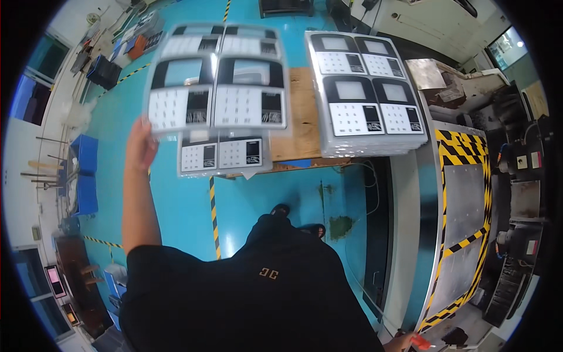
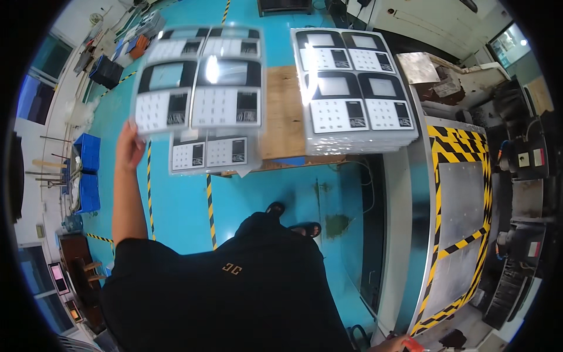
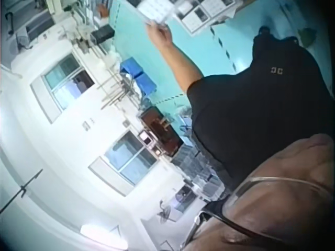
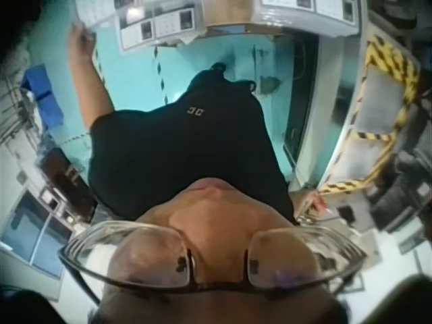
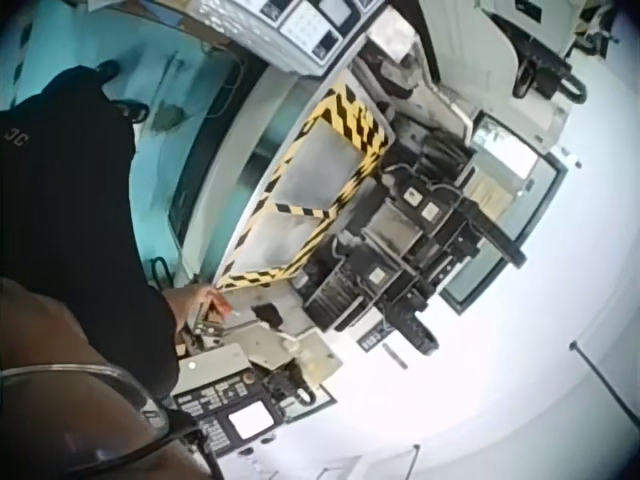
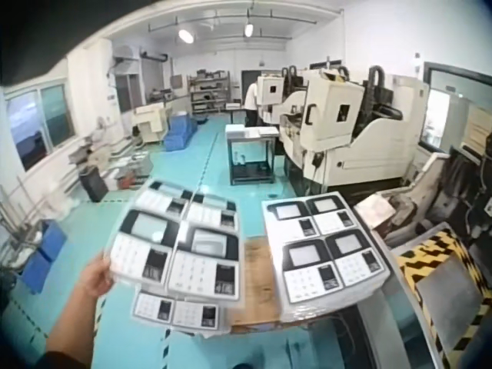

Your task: Placing and aligning solar panel components onto a production machine bed for processing.

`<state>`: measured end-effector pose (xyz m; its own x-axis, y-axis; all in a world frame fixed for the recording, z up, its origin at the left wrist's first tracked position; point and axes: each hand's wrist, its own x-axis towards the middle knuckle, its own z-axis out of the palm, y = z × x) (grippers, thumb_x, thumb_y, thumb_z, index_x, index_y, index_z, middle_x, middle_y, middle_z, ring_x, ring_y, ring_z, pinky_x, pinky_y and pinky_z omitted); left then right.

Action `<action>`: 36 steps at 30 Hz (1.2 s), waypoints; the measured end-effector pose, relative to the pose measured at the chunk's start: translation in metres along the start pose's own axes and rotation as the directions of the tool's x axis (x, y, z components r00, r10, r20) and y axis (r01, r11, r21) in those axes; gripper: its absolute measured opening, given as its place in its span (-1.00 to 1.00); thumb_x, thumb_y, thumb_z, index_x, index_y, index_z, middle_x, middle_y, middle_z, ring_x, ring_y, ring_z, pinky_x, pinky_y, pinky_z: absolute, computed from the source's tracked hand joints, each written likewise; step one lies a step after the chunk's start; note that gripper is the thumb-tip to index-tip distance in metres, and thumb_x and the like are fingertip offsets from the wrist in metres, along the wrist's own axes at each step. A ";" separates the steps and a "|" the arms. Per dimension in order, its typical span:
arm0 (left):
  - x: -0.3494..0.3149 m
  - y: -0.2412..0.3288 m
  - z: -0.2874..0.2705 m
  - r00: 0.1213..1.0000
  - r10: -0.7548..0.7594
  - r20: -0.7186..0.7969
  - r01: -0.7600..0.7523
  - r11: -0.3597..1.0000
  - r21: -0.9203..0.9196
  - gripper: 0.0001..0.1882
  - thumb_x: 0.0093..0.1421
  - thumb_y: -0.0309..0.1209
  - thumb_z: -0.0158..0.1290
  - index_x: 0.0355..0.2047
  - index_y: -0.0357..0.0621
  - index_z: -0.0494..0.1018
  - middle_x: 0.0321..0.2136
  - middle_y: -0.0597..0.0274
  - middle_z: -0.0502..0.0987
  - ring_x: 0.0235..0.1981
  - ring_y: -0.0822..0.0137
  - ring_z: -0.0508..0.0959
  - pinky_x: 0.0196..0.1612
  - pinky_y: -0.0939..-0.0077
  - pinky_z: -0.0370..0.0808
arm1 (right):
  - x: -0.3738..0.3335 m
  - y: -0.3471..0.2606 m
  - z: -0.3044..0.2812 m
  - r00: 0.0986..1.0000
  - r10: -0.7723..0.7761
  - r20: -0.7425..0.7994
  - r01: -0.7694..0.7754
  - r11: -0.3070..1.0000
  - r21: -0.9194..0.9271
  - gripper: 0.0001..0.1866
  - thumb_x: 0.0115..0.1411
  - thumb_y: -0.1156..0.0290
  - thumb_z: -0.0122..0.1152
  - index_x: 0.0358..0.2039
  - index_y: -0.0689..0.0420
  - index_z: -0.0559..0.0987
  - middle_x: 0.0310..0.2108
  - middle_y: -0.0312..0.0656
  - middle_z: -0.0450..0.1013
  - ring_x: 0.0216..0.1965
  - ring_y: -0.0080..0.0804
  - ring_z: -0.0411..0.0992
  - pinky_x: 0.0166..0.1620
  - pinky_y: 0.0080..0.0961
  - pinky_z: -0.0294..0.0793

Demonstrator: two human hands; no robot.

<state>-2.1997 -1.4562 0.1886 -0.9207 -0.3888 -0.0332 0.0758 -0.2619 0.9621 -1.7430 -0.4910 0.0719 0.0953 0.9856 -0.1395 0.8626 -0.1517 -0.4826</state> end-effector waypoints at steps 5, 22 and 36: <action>-0.042 -0.122 -0.138 0.872 -0.463 -0.159 0.484 0.864 0.136 -0.58 0.27 -0.29 0.12 0.10 -0.05 0.34 -0.25 0.40 0.52 -0.34 0.45 0.51 -0.39 0.53 0.40 | 0.010 -0.031 0.012 0.948 -0.201 -0.246 0.255 0.943 0.212 -0.36 0.20 -0.05 0.15 0.09 0.23 0.52 -0.02 0.03 0.53 -0.02 -0.11 0.50 0.07 -0.28 0.44; 0.078 -0.104 0.158 0.817 -0.437 0.376 0.066 0.719 0.692 -0.55 0.18 -0.34 0.07 0.08 -0.14 0.38 -0.31 0.19 0.53 -0.27 0.39 0.52 -0.30 0.49 0.47 | -0.364 -0.283 -0.047 0.198 -0.852 0.485 0.931 0.318 0.178 -0.52 0.25 0.14 0.23 0.02 0.19 0.37 -0.33 0.06 0.51 -0.35 -0.02 0.53 -0.29 -0.15 0.49; 0.100 -0.215 0.519 0.560 0.118 0.820 -0.746 0.503 0.437 -0.60 0.21 -0.41 0.06 0.07 -0.20 0.41 -0.01 -0.04 0.48 0.01 0.05 0.48 0.15 0.25 0.35 | -0.166 -0.277 -0.008 0.684 -0.583 0.439 0.556 0.806 0.205 -0.57 0.24 0.05 0.23 -0.22 0.24 0.53 -0.38 0.13 0.52 -0.29 0.09 0.52 -0.23 -0.17 0.48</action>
<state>-2.5068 -0.9802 0.1185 -0.8204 0.4760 0.3168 0.5577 0.5444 0.6266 -1.9936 -0.6118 0.2350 -0.6560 0.7296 -0.1933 0.6461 0.4104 -0.6436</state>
